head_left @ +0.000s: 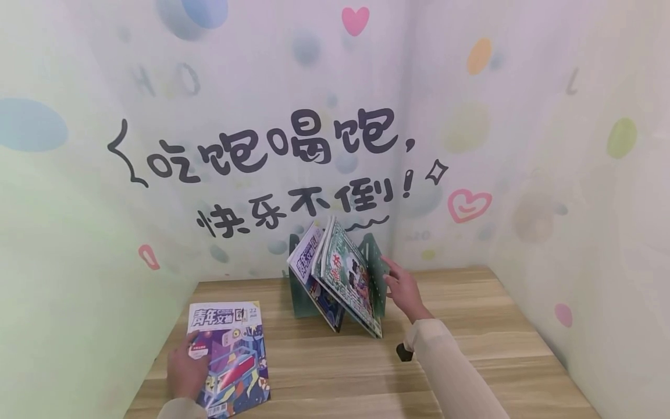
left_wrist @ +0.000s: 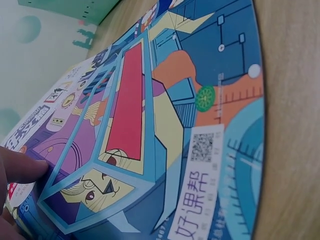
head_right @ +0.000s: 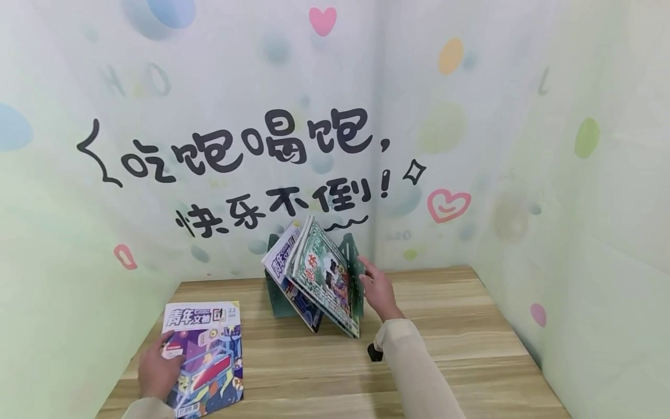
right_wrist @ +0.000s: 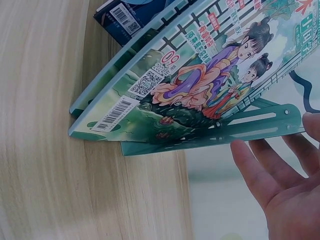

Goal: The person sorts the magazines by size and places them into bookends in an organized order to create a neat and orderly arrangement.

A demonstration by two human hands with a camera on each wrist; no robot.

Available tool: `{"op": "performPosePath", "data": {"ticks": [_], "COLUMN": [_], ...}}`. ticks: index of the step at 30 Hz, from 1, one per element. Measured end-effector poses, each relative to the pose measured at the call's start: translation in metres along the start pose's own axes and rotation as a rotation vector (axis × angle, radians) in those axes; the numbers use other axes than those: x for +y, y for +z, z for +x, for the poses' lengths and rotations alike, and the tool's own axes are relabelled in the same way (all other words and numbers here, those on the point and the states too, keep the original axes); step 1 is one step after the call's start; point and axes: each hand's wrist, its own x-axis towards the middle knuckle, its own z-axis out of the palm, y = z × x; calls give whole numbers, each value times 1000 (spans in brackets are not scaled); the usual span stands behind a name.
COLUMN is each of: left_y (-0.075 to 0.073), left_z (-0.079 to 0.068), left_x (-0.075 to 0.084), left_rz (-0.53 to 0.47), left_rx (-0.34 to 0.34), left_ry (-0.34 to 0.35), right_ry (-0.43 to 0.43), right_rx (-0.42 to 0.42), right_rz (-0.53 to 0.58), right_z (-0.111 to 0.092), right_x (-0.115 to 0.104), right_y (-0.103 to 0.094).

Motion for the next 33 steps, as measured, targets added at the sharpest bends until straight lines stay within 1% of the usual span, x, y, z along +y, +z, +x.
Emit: {"op": "performPosePath", "data": {"ticks": [9,14,22,33], "left_y": [-1,1,3,6], "left_z": [-4,-6,-7,-7], "left_x": [11,15,19,22], "left_rz": [-41,-61,-114,-161], "left_rx": [13,51,106,111], "left_ry": [14,28,25,15], "right_ry": [-9,-11,-6,2], "right_rx": [0,3,-2,-4], "right_rz": [1,0,-2,-20], "right_z": [1,0,1,3], "right_x": [0,-1,-1,1], "right_y": [0,-1,0,-1]}}
